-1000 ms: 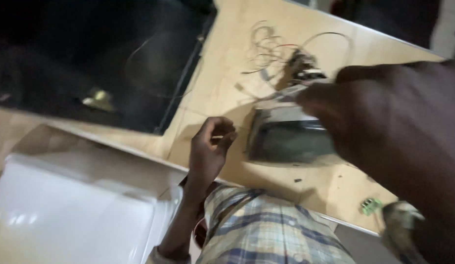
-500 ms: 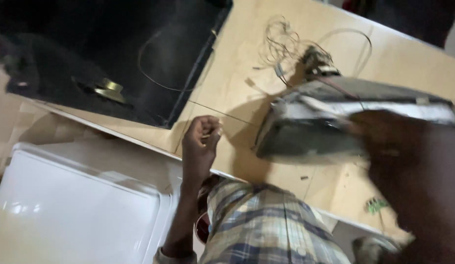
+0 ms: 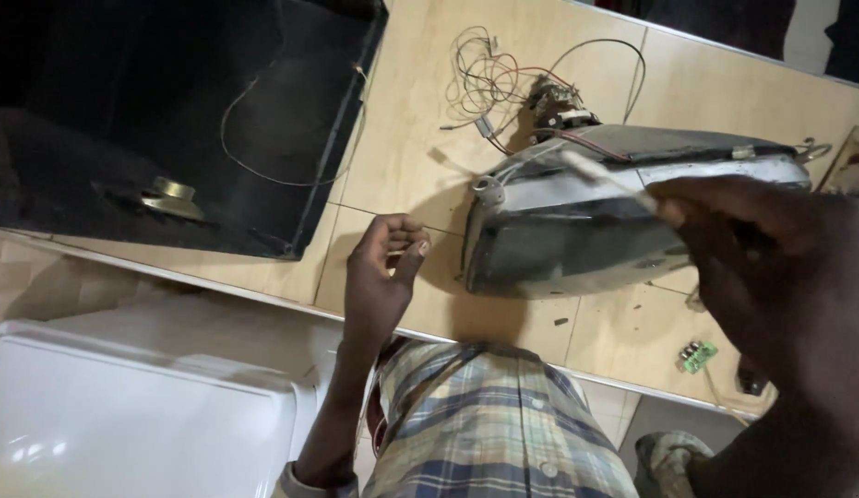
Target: Cleaning the edges of a CRT tube using a toothbrush and cleaning paste.
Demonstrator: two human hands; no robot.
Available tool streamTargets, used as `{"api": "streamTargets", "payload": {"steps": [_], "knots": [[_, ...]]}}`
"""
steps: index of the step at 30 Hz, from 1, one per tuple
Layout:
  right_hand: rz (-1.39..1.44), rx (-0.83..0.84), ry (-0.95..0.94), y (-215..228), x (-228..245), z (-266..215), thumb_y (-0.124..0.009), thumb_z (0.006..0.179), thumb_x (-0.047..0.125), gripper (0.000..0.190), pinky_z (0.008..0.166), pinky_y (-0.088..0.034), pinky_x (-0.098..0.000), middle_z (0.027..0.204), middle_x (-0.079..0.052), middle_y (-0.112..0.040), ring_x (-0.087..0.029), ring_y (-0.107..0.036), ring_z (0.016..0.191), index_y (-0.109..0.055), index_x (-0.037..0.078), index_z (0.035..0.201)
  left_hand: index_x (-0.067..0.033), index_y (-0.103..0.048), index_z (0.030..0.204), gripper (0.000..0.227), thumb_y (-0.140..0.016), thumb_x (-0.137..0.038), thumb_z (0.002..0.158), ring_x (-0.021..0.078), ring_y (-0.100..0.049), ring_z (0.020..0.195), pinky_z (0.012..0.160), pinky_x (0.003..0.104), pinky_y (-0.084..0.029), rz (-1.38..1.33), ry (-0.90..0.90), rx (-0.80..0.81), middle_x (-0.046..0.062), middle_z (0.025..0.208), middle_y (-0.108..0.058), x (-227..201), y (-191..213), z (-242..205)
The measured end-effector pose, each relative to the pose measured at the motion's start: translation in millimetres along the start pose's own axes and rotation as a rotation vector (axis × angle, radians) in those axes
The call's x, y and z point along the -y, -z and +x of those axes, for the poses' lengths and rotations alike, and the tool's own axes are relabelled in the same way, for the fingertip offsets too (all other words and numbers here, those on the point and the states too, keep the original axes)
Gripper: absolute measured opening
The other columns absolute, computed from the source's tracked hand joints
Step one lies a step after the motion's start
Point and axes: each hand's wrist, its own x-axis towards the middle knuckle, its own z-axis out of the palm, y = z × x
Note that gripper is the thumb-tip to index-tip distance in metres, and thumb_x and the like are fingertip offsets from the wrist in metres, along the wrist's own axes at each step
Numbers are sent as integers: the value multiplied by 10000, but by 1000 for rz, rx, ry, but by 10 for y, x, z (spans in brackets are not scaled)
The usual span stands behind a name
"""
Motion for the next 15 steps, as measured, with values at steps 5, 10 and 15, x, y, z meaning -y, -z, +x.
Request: {"api": "streamTargets", "payload": {"steps": [5,10,15], "knots": [[2,61,87,-223,-129,285,-694,943,26,267,482,-385,-330,970,-77,-793,-174,-583,565,-794,94,1180,-129,-659,1100,213,-657,-266,937,178,-722,955,822,315,-584,25,-29,-8,37,1040,-746,-260,16,-23],[172,-50,58,42,-441,198,-607,1173,46,191,931,-461,-297,1150,-141,-728,-217,-661,1064,-728,-12,1309,-127,-642,1079,126,-620,-205,982,139,-697,982,827,297,-563,13,-234,-79,6,1031,-723,-663,38,20],[199,2,34,5,-683,139,-598,1134,72,223,730,-437,-276,1000,-136,-715,-177,-588,774,-712,-27,1298,-126,-632,1139,281,-587,-365,998,125,-681,949,784,275,-549,22,-335,45,0,1079,-713,-988,-52,185]]}}
